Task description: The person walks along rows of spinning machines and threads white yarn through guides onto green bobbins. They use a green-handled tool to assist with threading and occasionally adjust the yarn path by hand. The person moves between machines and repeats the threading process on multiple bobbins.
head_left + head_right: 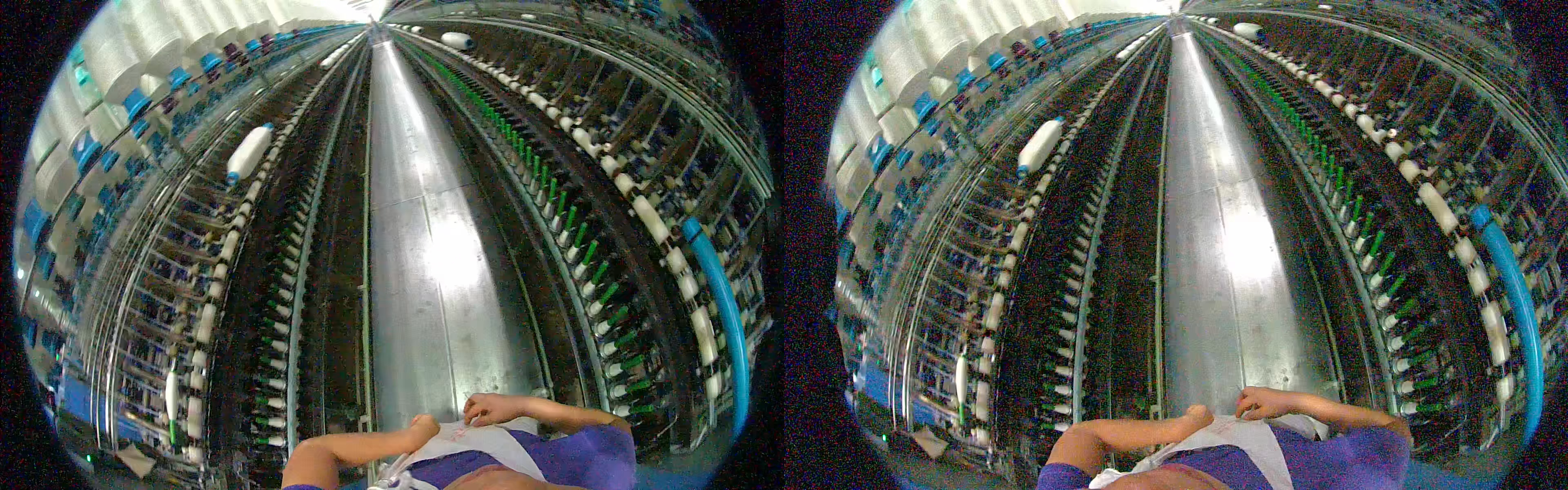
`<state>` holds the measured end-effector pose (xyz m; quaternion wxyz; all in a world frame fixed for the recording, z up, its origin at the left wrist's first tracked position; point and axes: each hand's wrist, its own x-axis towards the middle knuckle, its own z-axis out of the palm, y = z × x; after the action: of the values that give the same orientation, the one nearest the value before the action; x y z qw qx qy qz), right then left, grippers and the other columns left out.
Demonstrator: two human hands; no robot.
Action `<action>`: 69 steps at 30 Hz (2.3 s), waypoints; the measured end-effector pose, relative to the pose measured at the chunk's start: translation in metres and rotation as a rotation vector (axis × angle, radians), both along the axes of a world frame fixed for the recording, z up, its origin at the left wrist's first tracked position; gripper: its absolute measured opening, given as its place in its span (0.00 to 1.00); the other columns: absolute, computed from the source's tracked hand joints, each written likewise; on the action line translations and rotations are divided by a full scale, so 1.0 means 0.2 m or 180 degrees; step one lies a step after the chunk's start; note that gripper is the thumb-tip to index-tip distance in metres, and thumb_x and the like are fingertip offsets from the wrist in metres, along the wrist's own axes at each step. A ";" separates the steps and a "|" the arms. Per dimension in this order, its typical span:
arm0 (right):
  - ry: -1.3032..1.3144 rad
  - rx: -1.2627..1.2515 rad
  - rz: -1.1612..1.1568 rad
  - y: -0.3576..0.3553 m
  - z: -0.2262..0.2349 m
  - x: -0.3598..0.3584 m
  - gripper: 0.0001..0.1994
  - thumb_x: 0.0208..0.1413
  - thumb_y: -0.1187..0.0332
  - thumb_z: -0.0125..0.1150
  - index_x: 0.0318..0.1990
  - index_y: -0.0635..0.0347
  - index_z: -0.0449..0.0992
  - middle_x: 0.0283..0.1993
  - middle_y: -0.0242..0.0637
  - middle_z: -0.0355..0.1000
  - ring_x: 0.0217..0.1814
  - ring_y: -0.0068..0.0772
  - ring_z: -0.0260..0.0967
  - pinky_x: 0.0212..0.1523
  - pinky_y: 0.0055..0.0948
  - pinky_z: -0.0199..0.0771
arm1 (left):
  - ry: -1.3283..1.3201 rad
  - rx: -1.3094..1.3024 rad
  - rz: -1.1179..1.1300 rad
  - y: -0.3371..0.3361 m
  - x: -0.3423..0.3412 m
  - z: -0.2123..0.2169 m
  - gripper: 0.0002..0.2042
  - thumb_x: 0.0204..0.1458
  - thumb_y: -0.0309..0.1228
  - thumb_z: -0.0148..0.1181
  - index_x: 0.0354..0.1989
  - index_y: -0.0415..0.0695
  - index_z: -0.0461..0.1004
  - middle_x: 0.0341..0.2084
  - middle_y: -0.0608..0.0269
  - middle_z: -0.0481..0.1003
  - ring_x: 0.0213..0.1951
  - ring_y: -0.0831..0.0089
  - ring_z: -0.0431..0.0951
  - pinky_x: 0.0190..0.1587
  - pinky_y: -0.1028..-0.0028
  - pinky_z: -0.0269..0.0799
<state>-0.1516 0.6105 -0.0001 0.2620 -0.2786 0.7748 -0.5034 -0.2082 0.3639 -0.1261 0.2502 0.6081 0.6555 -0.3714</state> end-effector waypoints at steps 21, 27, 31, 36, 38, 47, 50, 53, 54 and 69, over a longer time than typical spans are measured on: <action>0.2208 0.0218 -0.0825 -0.22 0.08 -0.25 0.05 0.37 0.76 0.60 0.25 0.57 0.75 0.56 0.51 0.55 0.56 0.58 0.47 0.52 0.48 0.55 | -0.2121 0.4022 0.3183 -0.35 0.11 0.79 0.06 0.49 0.26 0.51 0.35 0.42 0.70 0.27 0.61 0.73 0.26 0.68 0.73 0.40 0.72 0.63; 0.1035 0.0060 -0.0322 -0.59 0.13 -0.29 0.03 0.50 0.73 0.50 0.31 0.64 0.66 0.29 0.46 0.69 0.33 0.48 0.67 0.35 0.38 0.66 | -0.4473 0.6818 0.6131 -0.62 0.28 0.85 0.04 0.48 0.25 0.56 0.31 0.41 0.69 0.27 0.62 0.73 0.25 0.76 0.73 0.30 0.76 0.71; 0.0295 -0.0048 0.0370 -0.88 0.20 -0.28 0.06 0.53 0.71 0.48 0.35 0.64 0.64 0.23 0.47 0.69 0.27 0.52 0.68 0.29 0.41 0.67 | -0.4959 0.8539 0.5198 -0.79 0.41 0.92 0.03 0.48 0.24 0.56 0.30 0.43 0.68 0.29 0.62 0.72 0.26 0.78 0.72 0.27 0.79 0.71; 0.1174 -0.0253 0.1204 -1.25 0.28 -0.27 0.06 0.51 0.70 0.50 0.32 0.63 0.68 0.27 0.44 0.70 0.29 0.45 0.69 0.30 0.37 0.68 | -0.5088 0.9957 0.3743 -1.04 0.60 1.04 0.05 0.44 0.22 0.53 0.30 0.42 0.67 0.27 0.63 0.68 0.27 0.76 0.67 0.27 0.78 0.66; 0.0705 -0.0041 0.1290 -1.38 0.30 -0.26 0.05 0.50 0.70 0.51 0.32 0.63 0.69 0.27 0.44 0.70 0.30 0.43 0.70 0.31 0.35 0.69 | -0.5049 1.0482 0.3252 -1.13 0.68 1.07 0.05 0.43 0.24 0.52 0.30 0.41 0.67 0.25 0.63 0.66 0.26 0.75 0.64 0.26 0.78 0.63; 0.0426 -0.0384 0.1578 -2.00 0.40 -0.09 0.08 0.50 0.74 0.52 0.38 0.64 0.70 0.28 0.41 0.71 0.31 0.32 0.71 0.30 0.26 0.69 | -0.5079 1.1320 0.0754 -1.54 0.92 1.06 0.17 0.55 0.42 0.43 0.36 0.40 0.71 0.37 0.55 0.71 0.32 0.68 0.70 0.32 0.74 0.67; 0.1106 -0.0811 0.1801 -2.14 0.50 -0.01 0.09 0.49 0.75 0.53 0.39 0.64 0.71 0.28 0.41 0.71 0.29 0.34 0.70 0.29 0.26 0.69 | -0.4572 1.1980 0.1184 -1.59 0.94 1.07 0.26 0.55 0.51 0.38 0.48 0.40 0.67 0.51 0.50 0.65 0.50 0.61 0.68 0.48 0.66 0.66; 0.1362 -0.0880 0.1952 -2.23 0.58 0.05 0.08 0.48 0.76 0.55 0.38 0.65 0.72 0.27 0.42 0.70 0.26 0.38 0.68 0.26 0.28 0.67 | -0.4420 1.1697 0.0580 -1.63 0.96 1.09 0.33 0.53 0.57 0.35 0.56 0.42 0.60 0.58 0.52 0.57 0.60 0.60 0.55 0.59 0.63 0.53; 0.1385 -0.0898 0.1992 -2.26 0.60 0.07 0.08 0.48 0.76 0.55 0.38 0.65 0.72 0.27 0.42 0.69 0.26 0.38 0.68 0.26 0.28 0.67 | -0.4392 1.2036 0.0657 -1.64 0.96 1.09 0.35 0.50 0.58 0.40 0.58 0.42 0.55 0.61 0.54 0.51 0.63 0.61 0.47 0.61 0.59 0.46; 0.2175 -0.1085 0.2245 -2.61 0.50 0.12 0.16 0.40 0.75 0.56 0.41 0.56 0.72 0.28 0.42 0.70 0.28 0.43 0.70 0.25 0.37 0.70 | -0.3815 1.2273 0.0865 -1.74 0.92 1.00 0.42 0.46 0.63 0.38 0.61 0.39 0.47 0.62 0.48 0.45 0.64 0.58 0.43 0.62 0.54 0.40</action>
<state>-0.1286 0.0884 0.1004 0.0987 -0.7099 0.5822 -0.3838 -0.0233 0.0167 0.0744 0.4335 -0.0079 -0.0017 -0.9011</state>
